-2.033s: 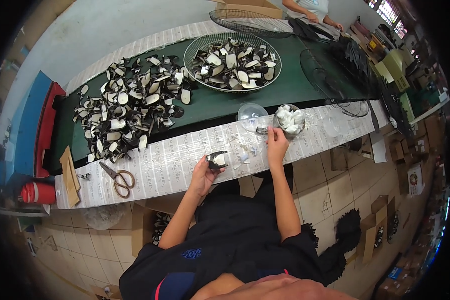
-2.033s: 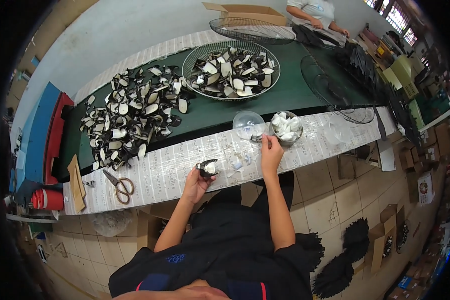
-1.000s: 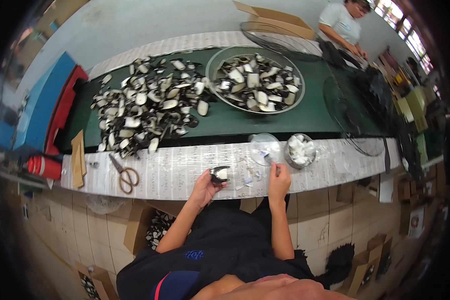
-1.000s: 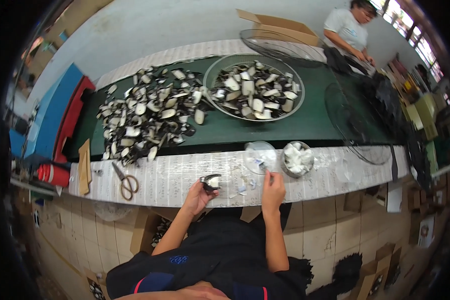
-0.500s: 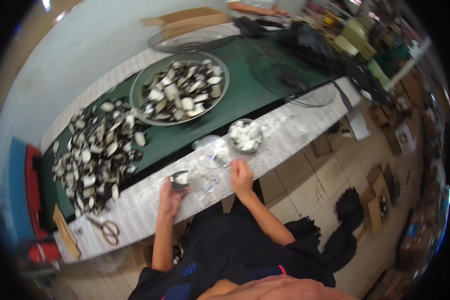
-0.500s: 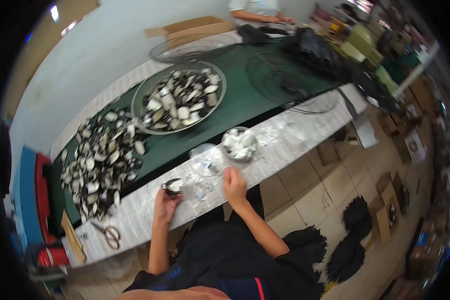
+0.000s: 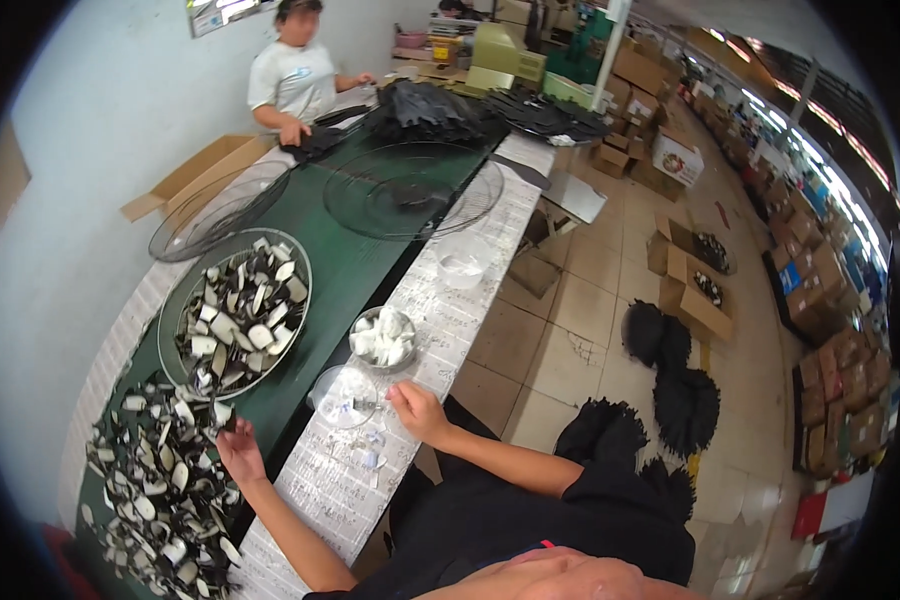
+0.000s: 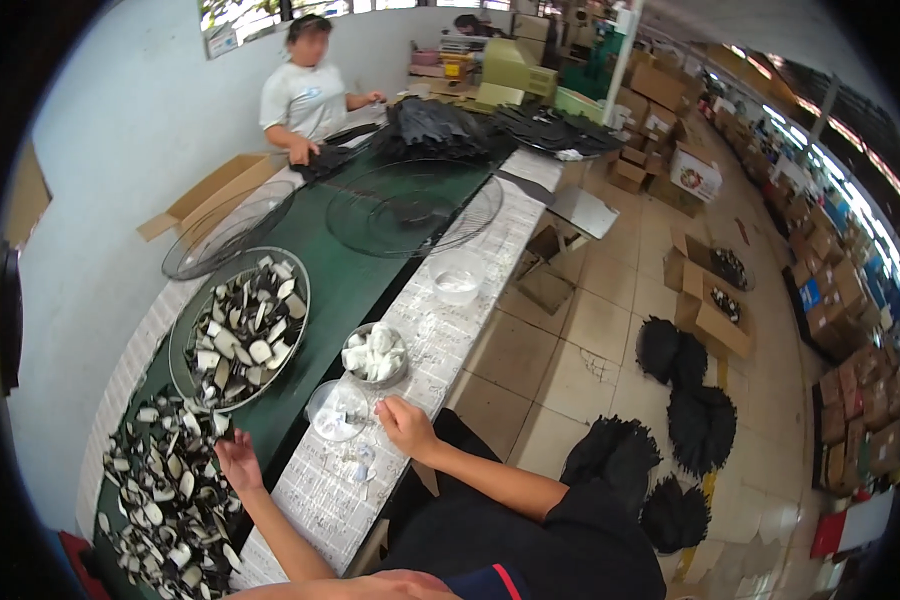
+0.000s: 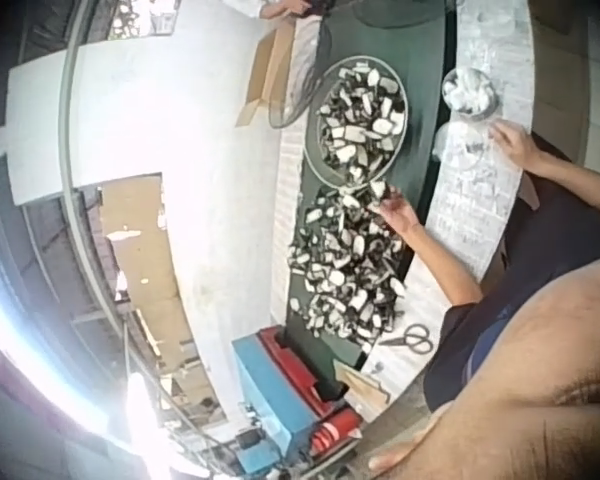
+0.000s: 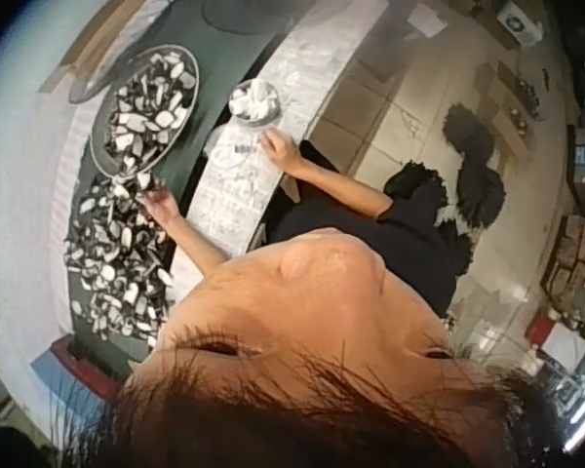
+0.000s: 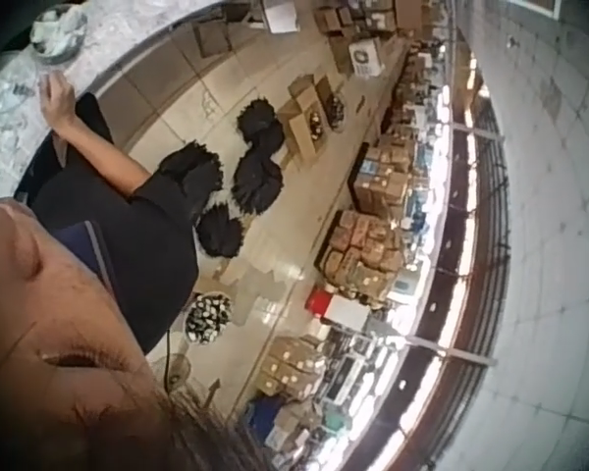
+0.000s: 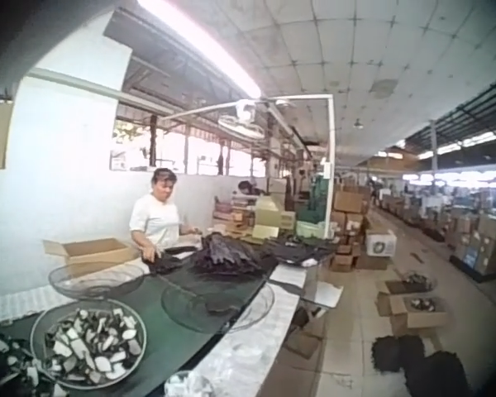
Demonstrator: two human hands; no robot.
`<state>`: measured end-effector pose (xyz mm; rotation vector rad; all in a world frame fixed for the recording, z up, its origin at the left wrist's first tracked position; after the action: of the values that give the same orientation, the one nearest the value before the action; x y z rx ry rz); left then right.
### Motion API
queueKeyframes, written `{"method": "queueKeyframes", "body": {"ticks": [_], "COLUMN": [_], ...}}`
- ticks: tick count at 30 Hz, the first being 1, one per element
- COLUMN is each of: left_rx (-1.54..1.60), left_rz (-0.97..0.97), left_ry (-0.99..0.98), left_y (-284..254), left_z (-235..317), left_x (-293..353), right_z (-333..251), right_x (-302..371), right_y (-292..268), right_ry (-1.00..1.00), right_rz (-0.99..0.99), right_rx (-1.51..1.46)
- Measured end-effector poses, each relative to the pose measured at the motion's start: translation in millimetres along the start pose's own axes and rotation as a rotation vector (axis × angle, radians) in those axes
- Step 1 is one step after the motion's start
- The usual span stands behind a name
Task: The recorder is seen assembling small black shoe components by hand, likely attaching an inner padding or reinforcement piece.
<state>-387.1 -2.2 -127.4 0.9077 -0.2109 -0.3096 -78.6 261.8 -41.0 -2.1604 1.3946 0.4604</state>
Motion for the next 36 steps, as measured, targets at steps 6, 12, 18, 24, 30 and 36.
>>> {"method": "queueKeyframes", "body": {"ticks": [6,12,18,24,30,36], "left_rx": [-0.081,-0.168,-0.32,-0.3,-0.199,-0.246], "left_rz": [0.038,-0.164,-0.523,-0.584,-0.603,-0.562], "left_ry": [0.037,-0.027,-0.037,0.006,-0.381,-0.512], "left_y": [70,161,275,302,310,307], "left_z": [-5,-11,12,54,52,49], "left_x": [24,61,78,139,162,166], "right_z": [-3,22,12,18,32,28], "right_x": [6,15,7,6,13,15], "right_y": [5,4,9,15,14,3], "right_ry": [0.033,0.182,0.095,0.159,0.028,0.174], "right_rz": [0.008,-0.053,-0.037,-0.067,0.034,-0.089], "right_rx": [-0.002,0.116,0.019,0.032,-0.001,0.046]}}
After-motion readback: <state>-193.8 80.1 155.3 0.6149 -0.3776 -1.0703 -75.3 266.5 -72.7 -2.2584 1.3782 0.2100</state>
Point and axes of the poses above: each hand's wrist, its own x-axis away from the middle knuckle, its own y-axis out of the palm, z = x × y, the point moved 5 cm from there along -x, towards the middle knuckle, and after that the axes turned 11 degrees about z, right-handed, at the moved point
